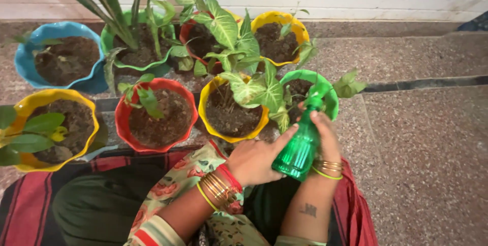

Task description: The person sits on the floor and uses a green spray bottle to mist water onto several potted plants arranged in a circle. The person repeatedly pumps the spray bottle and directs the mist over the leaves and soil of each pot.

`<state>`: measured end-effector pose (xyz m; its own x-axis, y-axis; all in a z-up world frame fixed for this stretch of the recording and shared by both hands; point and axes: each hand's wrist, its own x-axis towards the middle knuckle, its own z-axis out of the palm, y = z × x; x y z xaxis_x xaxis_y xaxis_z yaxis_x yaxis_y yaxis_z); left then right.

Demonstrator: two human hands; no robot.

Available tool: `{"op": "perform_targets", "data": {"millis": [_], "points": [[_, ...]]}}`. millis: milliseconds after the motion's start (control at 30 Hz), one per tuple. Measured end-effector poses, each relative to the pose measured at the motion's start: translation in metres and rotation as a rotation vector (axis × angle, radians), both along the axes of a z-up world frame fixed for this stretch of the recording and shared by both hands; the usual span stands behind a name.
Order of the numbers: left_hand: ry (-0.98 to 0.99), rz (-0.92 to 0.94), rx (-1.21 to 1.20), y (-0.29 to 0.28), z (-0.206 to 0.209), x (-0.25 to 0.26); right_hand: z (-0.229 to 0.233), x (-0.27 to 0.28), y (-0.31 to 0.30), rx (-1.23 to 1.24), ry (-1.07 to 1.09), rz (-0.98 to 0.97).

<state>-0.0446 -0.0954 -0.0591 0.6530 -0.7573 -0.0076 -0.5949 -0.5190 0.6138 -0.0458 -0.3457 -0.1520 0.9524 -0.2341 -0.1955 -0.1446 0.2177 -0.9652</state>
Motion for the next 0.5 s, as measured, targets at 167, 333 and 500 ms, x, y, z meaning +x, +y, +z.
{"op": "perform_targets", "data": {"millis": [167, 333, 500], "points": [[0.012, 0.003, 0.090, -0.002, -0.011, -0.002, -0.019, 0.005, -0.010, 0.062, 0.026, 0.013], [-0.014, -0.050, 0.041, 0.008, -0.002, 0.001, 0.023, -0.004, 0.002, 0.035, -0.168, 0.003], [-0.134, -0.008, -0.176, 0.008, 0.026, 0.014, 0.075, 0.016, 0.011, 0.090, -0.215, 0.056]]}}
